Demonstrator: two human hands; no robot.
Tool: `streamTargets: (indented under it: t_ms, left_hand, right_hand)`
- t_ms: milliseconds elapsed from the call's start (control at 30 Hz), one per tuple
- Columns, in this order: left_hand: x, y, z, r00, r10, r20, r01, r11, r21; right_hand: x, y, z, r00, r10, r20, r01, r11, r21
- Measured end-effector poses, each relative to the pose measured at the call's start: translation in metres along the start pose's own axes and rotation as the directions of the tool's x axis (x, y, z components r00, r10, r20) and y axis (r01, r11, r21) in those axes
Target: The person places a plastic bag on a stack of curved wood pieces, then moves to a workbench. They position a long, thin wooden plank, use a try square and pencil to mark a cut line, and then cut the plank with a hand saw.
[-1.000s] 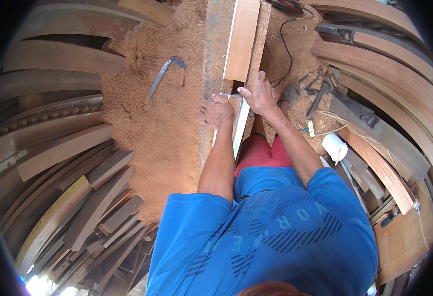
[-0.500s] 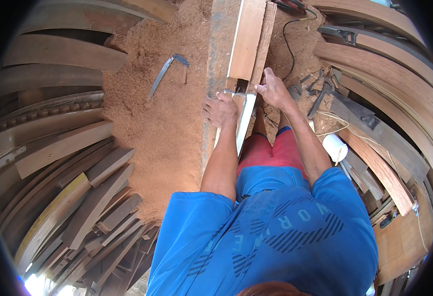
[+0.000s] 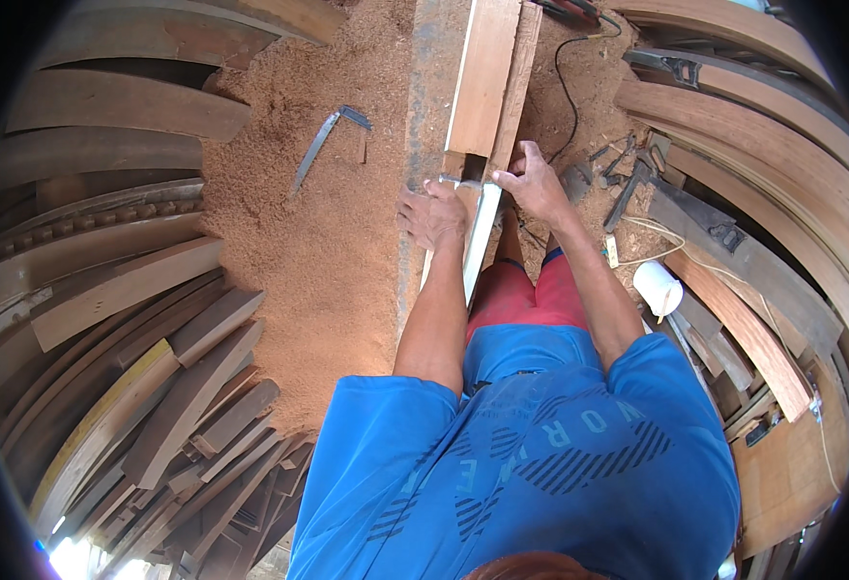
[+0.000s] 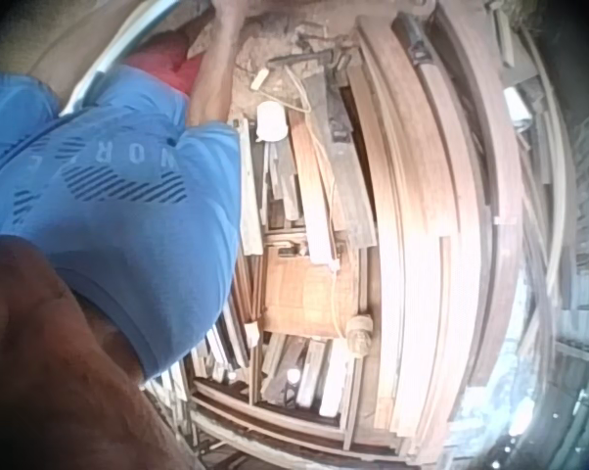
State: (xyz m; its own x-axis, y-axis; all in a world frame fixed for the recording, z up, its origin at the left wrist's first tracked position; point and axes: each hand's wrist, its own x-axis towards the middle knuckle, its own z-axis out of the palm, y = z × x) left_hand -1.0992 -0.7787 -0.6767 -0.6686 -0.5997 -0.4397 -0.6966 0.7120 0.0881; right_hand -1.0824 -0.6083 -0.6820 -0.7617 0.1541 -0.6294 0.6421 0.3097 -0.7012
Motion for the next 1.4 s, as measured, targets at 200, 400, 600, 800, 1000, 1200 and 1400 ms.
streamTargets:
  t_ms: [200, 400, 600, 800, 1000, 1200, 1400]
  left_hand:
    - [-0.001, 0.0, 0.002, 1.0, -0.013, -0.017, 0.013, 1.0, -0.011]
    - [0.001, 0.0, 0.002, 1.0, -0.022, -0.003, 0.022, 1.0, 0.002]
    - [-0.002, 0.004, -0.004, 1.0, -0.019, -0.003, 0.019, 1.0, 0.006]
    - [0.0, 0.001, -0.001, 1.0, -0.006, -0.002, 0.006, 1.0, 0.003]
    - [-0.001, -0.001, 0.0, 1.0, -0.004, -0.001, 0.004, 1.0, -0.014]
    - [-0.001, 0.001, -0.001, 1.0, -0.003, -0.015, 0.002, 1.0, -0.022]
    - [0.001, 0.002, -0.001, 1.0, -0.016, 0.006, 0.016, 1.0, 0.009]
  right_hand:
    - [0.004, 0.006, -0.001, 0.997, -0.066, 0.03, 0.066, 0.998, 0.002]
    - [0.012, -0.001, -0.011, 0.991, -0.097, 0.088, 0.102, 0.994, -0.051]
    - [0.012, -0.005, -0.011, 0.994, -0.048, 0.096, 0.051, 0.998, -0.031]
    - [0.011, -0.014, -0.015, 0.995, -0.031, 0.091, 0.036, 0.998, -0.056]
    - [0.009, -0.016, -0.018, 0.993, 0.007, 0.116, -0.003, 0.999, -0.039]
    - [0.01, 0.022, -0.007, 0.992, -0.014, 0.128, 0.001, 0.995, 0.102]
    - [0.005, 0.031, -0.009, 0.981, 0.031, 0.191, -0.049, 0.995, 0.089]
